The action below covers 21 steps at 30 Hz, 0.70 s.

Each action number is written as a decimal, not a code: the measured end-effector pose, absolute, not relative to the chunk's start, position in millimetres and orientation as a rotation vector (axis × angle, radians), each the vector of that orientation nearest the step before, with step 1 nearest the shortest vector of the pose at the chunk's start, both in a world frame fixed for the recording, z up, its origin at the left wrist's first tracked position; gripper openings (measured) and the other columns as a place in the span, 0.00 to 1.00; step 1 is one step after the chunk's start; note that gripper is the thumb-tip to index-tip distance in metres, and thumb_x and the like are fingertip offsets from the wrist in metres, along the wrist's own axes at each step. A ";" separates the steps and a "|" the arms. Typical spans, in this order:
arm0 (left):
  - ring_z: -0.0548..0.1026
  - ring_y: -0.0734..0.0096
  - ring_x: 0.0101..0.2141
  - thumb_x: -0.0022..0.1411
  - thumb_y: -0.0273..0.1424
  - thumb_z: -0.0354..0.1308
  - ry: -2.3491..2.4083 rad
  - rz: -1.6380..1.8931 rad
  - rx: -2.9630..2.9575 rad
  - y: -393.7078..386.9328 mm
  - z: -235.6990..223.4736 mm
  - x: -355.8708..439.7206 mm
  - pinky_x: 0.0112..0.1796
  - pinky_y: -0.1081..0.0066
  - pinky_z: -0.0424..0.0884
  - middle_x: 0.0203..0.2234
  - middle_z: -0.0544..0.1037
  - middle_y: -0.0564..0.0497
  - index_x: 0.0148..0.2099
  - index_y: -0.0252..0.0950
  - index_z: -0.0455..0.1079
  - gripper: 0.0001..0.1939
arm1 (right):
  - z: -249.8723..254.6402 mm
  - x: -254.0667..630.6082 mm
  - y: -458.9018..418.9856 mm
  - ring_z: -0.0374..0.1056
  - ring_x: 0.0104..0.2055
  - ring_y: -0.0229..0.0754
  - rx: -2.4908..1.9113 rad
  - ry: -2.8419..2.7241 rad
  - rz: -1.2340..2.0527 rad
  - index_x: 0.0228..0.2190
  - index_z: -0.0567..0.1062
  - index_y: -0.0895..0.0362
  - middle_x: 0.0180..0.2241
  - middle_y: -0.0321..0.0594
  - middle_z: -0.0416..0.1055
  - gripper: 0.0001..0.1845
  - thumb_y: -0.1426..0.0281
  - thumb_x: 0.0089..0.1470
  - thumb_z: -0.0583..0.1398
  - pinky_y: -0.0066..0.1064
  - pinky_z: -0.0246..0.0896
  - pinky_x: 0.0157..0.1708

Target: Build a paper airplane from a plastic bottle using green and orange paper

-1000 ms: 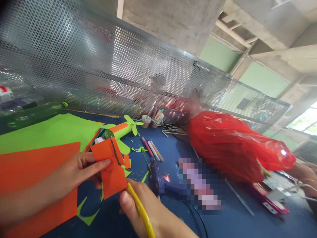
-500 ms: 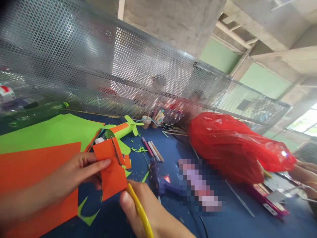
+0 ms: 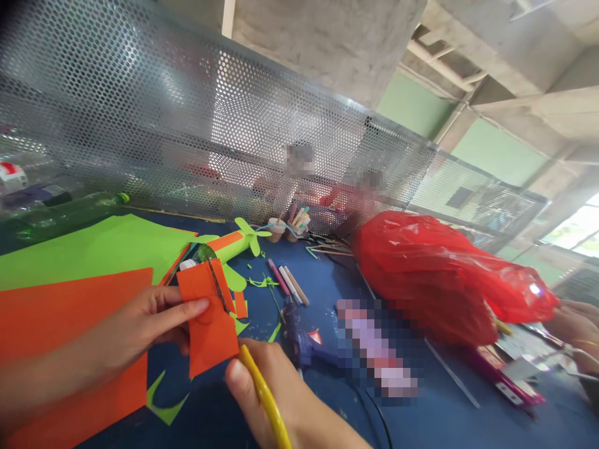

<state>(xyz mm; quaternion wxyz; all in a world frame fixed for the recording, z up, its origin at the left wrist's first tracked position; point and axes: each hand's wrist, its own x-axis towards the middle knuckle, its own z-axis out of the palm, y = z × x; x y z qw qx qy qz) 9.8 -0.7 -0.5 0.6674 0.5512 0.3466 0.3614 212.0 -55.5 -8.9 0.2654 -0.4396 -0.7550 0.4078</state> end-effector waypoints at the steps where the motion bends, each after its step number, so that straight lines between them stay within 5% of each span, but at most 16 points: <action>1: 0.76 0.70 0.27 0.54 0.44 0.60 0.781 0.808 1.246 -0.7 0.0 9.8 0.30 0.72 0.72 0.27 0.81 0.49 0.32 0.35 0.78 0.17 | -7.1 212.7 -54.5 0.55 0.24 0.36 -1.180 -2.075 1.116 0.26 0.63 0.55 0.19 0.31 0.55 0.31 0.43 0.59 0.40 0.25 0.55 0.23; 21: 0.76 0.71 0.26 0.54 0.45 0.60 0.769 0.802 1.255 2.7 -4.8 10.1 0.31 0.71 0.73 0.29 0.81 0.48 0.33 0.35 0.78 0.17 | -6.4 212.1 -51.7 0.49 0.18 0.32 -1.204 -2.137 1.094 0.24 0.60 0.55 0.15 0.29 0.53 0.33 0.41 0.57 0.36 0.24 0.47 0.16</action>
